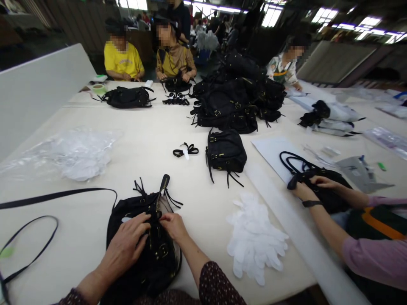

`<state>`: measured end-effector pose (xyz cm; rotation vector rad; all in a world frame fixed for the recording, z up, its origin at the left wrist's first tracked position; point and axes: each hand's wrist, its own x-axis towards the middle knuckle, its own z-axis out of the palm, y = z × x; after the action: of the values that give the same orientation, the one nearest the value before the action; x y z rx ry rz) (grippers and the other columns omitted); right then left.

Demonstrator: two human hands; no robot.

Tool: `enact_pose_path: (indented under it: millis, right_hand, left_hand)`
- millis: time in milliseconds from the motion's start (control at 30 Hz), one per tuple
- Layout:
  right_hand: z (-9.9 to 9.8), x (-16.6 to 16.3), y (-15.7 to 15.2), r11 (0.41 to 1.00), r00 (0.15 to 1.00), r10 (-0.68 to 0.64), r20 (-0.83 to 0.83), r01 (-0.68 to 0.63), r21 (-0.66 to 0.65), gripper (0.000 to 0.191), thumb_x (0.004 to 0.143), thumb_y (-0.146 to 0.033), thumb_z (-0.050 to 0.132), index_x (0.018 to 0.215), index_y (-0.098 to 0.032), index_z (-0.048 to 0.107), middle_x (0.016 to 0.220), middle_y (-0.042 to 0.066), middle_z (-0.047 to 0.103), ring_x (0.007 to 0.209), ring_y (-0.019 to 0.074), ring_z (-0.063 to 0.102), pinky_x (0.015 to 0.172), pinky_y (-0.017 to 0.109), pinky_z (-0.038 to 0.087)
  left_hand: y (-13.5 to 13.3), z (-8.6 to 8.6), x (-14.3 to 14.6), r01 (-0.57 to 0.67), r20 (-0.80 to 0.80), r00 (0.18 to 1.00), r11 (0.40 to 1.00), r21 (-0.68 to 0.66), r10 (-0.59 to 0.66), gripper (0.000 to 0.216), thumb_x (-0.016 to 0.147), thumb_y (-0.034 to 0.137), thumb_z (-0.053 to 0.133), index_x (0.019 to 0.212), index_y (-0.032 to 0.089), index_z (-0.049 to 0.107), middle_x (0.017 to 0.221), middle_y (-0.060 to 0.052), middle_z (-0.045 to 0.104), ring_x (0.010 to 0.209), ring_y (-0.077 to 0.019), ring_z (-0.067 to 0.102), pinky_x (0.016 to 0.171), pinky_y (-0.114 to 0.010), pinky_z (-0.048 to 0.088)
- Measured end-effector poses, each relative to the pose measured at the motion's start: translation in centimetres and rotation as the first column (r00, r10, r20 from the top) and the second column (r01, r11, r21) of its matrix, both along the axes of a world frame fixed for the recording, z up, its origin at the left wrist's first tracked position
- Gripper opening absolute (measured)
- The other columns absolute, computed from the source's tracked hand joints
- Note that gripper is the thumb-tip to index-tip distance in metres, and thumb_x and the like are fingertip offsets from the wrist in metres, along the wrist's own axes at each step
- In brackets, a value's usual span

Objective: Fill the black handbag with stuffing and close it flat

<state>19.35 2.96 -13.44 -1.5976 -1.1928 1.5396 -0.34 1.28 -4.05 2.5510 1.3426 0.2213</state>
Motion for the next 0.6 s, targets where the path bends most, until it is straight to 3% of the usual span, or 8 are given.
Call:
enact_pose_path:
  millis: [100, 300, 433, 533, 600]
  right_hand:
    - [-0.1, -0.1, 0.1, 1.0, 1.0, 0.001, 0.002, -0.001, 0.016, 0.016, 0.074, -0.029, 0.063, 0.081, -0.022, 0.076, 0.074, 0.0, 0.071, 0.068, 0.0145, 0.06, 0.063, 0.025, 0.046]
    - [-0.6, 0.1, 0.0, 0.994, 0.987, -0.102, -0.12, 0.096, -0.055, 0.016, 0.071, -0.025, 0.064, 0.08, -0.018, 0.074, 0.059, -0.002, 0.063, 0.053, 0.0105, 0.05, 0.055, 0.024, 0.04]
    - [-0.1, 0.3, 0.1, 0.983, 0.954, -0.17, -0.245, 0.147, -0.109, 0.014, 0.068, -0.026, 0.068, 0.078, -0.017, 0.072, 0.056, -0.004, 0.061, 0.052, 0.01, 0.052, 0.056, 0.024, 0.043]
    - [0.4, 0.6, 0.4, 0.979, 0.943, -0.187, -0.276, 0.156, -0.131, 0.016, 0.067, -0.028, 0.069, 0.078, -0.016, 0.071, 0.058, -0.004, 0.062, 0.053, 0.0097, 0.055, 0.058, 0.024, 0.045]
    - [0.7, 0.8, 0.7, 0.978, 0.942, -0.19, -0.277, 0.155, -0.141, 0.017, 0.067, -0.028, 0.069, 0.079, -0.016, 0.071, 0.058, -0.003, 0.063, 0.054, 0.0101, 0.057, 0.059, 0.024, 0.047]
  left_hand:
    - [1.5, -0.4, 1.3, 0.21, -0.053, 0.977, 0.977, 0.046, -0.208, 0.035, 0.088, 0.016, 0.046, 0.118, 0.029, 0.057, 0.154, -0.003, 0.043, 0.146, -0.026, 0.031, 0.115, -0.049, 0.032]
    - [4.5, -1.2, 1.7, 0.254, -0.089, 0.965, 0.965, 0.067, -0.247, 0.021, 0.092, 0.02, 0.044, 0.097, 0.025, 0.064, 0.148, -0.003, 0.052, 0.142, -0.0268, 0.039, 0.115, -0.051, 0.032]
    - [4.3, -0.9, 0.8, 0.017, -0.048, 0.999, 0.998, -0.056, -0.02, 0.022, 0.095, 0.032, 0.04, 0.098, 0.025, 0.06, 0.144, -0.004, 0.054, 0.106, -0.0196, 0.067, 0.087, -0.036, 0.052]
    - [3.0, -0.7, 0.6, -0.203, -0.04, 0.979, 0.967, -0.154, 0.199, 0.023, 0.095, 0.038, 0.038, 0.1, 0.026, 0.058, 0.138, -0.003, 0.057, 0.093, -0.0166, 0.069, 0.071, -0.03, 0.053]
    - [2.2, -0.8, 0.7, -0.28, -0.076, 0.96, 0.94, -0.193, 0.27, 0.024, 0.095, 0.04, 0.038, 0.101, 0.027, 0.057, 0.126, -0.003, 0.062, 0.088, -0.0176, 0.069, 0.066, -0.03, 0.051]
